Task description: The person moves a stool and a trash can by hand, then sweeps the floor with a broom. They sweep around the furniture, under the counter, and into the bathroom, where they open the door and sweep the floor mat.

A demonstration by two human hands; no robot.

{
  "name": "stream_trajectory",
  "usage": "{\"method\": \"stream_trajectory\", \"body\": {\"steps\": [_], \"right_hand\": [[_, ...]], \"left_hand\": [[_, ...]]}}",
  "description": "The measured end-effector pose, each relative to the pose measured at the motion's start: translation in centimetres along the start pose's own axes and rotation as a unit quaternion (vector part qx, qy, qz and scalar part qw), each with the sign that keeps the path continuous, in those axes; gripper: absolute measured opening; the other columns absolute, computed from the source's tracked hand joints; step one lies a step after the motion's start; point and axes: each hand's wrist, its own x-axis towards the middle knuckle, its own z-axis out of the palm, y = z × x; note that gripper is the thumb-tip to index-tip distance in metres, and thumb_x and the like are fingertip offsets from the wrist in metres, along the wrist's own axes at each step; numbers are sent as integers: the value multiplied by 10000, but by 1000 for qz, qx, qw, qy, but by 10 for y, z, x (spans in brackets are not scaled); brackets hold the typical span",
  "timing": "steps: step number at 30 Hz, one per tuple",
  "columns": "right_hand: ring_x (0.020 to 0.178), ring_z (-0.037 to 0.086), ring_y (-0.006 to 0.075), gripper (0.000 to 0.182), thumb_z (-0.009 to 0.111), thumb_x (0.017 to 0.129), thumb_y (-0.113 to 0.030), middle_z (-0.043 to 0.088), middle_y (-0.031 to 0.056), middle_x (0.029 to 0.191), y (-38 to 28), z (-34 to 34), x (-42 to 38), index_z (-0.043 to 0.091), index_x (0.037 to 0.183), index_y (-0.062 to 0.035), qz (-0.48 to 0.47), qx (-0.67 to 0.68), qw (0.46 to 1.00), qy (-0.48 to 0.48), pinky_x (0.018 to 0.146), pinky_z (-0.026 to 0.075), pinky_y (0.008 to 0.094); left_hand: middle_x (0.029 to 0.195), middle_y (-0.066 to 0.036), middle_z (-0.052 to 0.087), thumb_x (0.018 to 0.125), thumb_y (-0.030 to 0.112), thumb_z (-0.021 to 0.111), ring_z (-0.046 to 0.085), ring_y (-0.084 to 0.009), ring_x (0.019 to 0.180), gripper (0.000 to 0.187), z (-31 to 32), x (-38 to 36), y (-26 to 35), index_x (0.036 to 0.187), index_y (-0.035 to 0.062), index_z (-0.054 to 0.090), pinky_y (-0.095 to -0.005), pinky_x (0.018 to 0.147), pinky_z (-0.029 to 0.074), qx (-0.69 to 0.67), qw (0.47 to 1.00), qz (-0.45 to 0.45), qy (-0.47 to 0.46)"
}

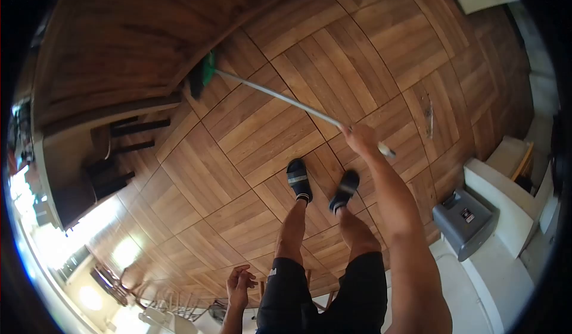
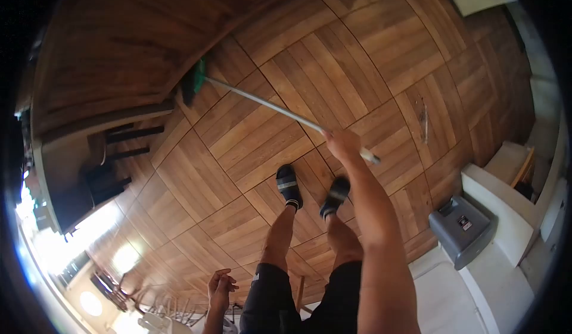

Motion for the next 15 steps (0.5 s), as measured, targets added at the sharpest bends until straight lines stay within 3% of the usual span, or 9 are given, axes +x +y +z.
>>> {"method": "stream_trajectory", "body": {"steps": [4,6,9,11,13,15], "right_hand": [[684,632,322,578,348,913,-538,642,153,711,21,6,26,645,818,-52,29,37,998,49,613,493,425],[705,635,328,584,344,913,-544,641,162,718,77,25,-6,645,818,-52,51,35,994,85,627,493,435],[744,636,337,596,342,909,-553,641,176,733,141,22,-25,648,850,-46,124,30,990,64,650,492,453],[800,629,353,601,343,905,-558,637,209,768,158,3,17,644,895,-38,141,111,979,95,701,484,472],[862,614,381,627,320,906,-566,636,232,838,145,-49,65,634,930,-23,185,171,966,54,750,474,478],[897,601,399,654,302,903,-577,634,235,889,143,-51,73,630,961,-13,214,193,955,74,776,466,482]], "left_hand": [[709,-58,581,917,221,529,489,-86,522,232,7,9,27,1038,27,569,-264,561,514,48,998,-22,23],[703,-59,582,915,218,532,492,-85,520,225,10,4,29,1033,30,572,-264,552,516,49,998,-29,29],[706,-62,595,928,199,504,533,-96,525,212,22,2,25,1032,24,566,-226,516,487,25,998,-52,17],[706,-62,596,928,207,508,549,-99,541,213,39,4,31,1025,27,569,-235,523,498,45,998,-50,4],[707,-63,595,925,211,515,550,-101,544,216,61,4,43,1020,26,570,-241,530,504,51,998,-43,-5],[709,-68,595,926,207,517,532,-99,533,213,73,2,47,1017,22,570,-251,538,511,62,998,-31,7]]}}
